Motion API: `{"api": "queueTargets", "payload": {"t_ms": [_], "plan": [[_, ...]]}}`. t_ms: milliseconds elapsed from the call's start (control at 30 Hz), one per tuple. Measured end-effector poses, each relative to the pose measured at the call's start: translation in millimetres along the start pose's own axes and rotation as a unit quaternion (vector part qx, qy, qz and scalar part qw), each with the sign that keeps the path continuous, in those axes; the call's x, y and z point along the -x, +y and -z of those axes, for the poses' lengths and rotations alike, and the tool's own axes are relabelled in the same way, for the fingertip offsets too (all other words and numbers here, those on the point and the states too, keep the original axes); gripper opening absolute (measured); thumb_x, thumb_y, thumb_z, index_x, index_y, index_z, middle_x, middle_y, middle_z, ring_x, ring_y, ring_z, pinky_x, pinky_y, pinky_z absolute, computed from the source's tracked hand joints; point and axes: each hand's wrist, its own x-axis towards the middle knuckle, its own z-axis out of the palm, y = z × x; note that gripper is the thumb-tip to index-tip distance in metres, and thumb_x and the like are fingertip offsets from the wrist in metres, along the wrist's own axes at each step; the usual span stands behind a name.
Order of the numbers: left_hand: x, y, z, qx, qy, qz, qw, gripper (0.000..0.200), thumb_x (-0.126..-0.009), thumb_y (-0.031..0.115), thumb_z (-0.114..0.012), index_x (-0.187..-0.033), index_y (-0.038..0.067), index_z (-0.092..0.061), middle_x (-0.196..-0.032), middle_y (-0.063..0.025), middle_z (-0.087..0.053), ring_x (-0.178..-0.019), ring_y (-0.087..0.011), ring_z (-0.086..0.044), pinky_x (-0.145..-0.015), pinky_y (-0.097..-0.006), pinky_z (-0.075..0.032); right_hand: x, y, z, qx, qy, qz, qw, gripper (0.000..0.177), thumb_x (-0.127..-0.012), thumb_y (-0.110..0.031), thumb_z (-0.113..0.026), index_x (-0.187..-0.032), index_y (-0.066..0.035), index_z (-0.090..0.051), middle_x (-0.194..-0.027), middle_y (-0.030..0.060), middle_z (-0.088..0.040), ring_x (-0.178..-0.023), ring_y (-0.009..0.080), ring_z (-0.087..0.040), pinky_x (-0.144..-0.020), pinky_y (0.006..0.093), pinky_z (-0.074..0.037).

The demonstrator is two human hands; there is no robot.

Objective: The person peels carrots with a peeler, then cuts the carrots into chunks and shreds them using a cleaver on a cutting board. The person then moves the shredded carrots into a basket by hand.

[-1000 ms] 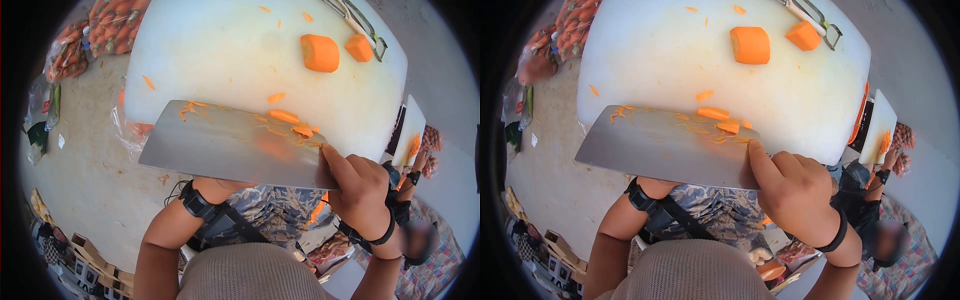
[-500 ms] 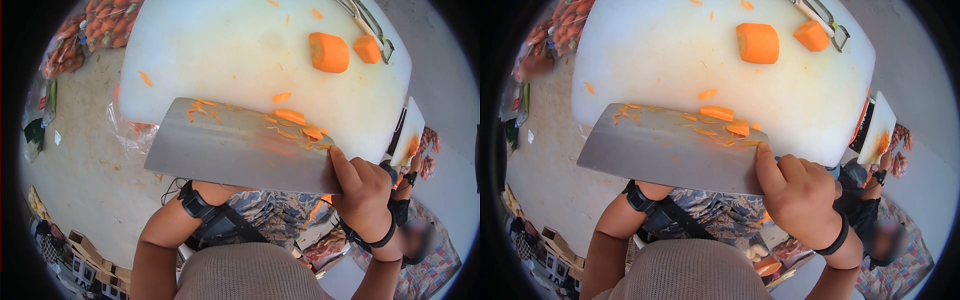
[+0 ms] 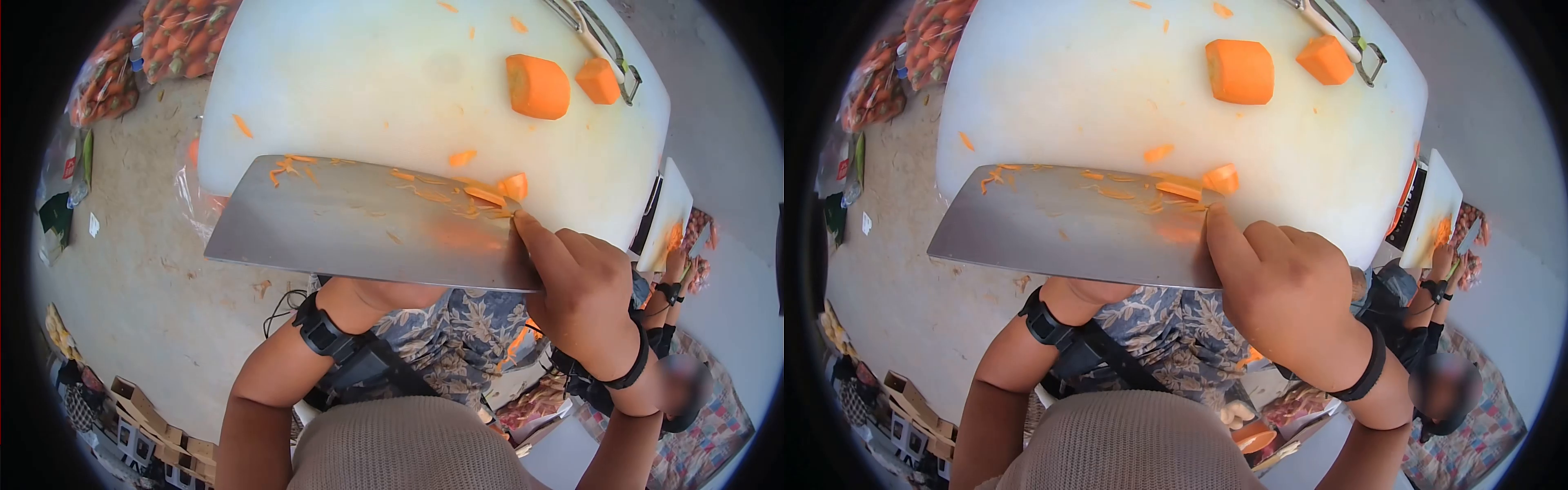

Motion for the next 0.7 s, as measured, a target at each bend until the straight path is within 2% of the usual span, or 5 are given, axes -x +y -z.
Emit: {"api": "queueTargets", "payload": {"t_ms": [67, 200, 467, 533, 700], "plan": [[9, -3, -2, 0.183, -0.049, 0.088, 0.978, 0.03, -0.081, 0.014, -0.068, -0.11, 0.006, -0.067, -0.115, -0.0095, -0.065, -0.1, -0.0274, -0.064, -0.088, -0.041, -0.052, 7, -2, 9, -0.027, -0.009, -0.016, 0.999, 0.047, -0.059, -0.002, -0.067, -0.106, 0.0, -0.065, -0.06, 0.0013, -0.044, -0.048, 0.0165, -0.052, -0.044, 0.0305, -0.04], [22, -1, -12, 0.267, -0.081, 0.164, 0.946, 0.03, -0.081, 0.014, -0.067, -0.111, 0.006, -0.067, -0.114, -0.0096, -0.065, -0.099, -0.027, -0.064, -0.087, -0.0407, -0.053, 17, 0, 18, -0.016, -0.036, -0.022, 0.999, 0.054, -0.056, 0.0, -0.065, -0.109, 0.002, -0.065, -0.061, 0.0017, -0.044, -0.048, 0.0165, -0.051, -0.044, 0.0306, -0.039], [8, 2, -2, -0.019, -0.048, -0.02, 0.998, 0.031, -0.082, 0.015, -0.066, -0.111, 0.005, -0.067, -0.114, -0.0097, -0.065, -0.099, -0.0264, -0.065, -0.086, -0.0402, -0.053, 12, 6, 6, 0.001, -0.035, -0.02, 0.999, 0.053, -0.055, 0.0, -0.065, -0.109, 0.002, -0.064, -0.062, 0.0031, -0.045, -0.049, 0.0178, -0.052, -0.045, 0.0318, -0.041], [-16, 2, 12, -0.106, 0.024, -0.1, 0.989, 0.029, -0.083, 0.015, -0.064, -0.11, 0.005, -0.067, -0.112, -0.0095, -0.065, -0.096, -0.025, -0.066, -0.083, -0.0396, -0.054, 3, 12, 0, -0.021, -0.036, -0.015, 0.999, 0.052, -0.056, 0.0, -0.065, -0.108, 0.002, -0.064, -0.061, 0.0031, -0.045, -0.049, 0.0179, -0.053, -0.045, 0.0317, -0.041], [4, 5, -1, -0.048, 0.035, -0.041, 0.997, 0.028, -0.084, 0.016, -0.063, -0.109, 0.005, -0.067, -0.112, -0.0089, -0.065, -0.096, -0.0253, -0.065, -0.083, -0.0399, -0.054, -2, 8, 1, -0.031, -0.038, -0.004, 0.999, 0.051, -0.057, -0.001, -0.067, -0.108, 0.001, -0.064, -0.061, 0.0026, -0.045, -0.049, 0.0177, -0.052, -0.045, 0.0315, -0.041]]}}
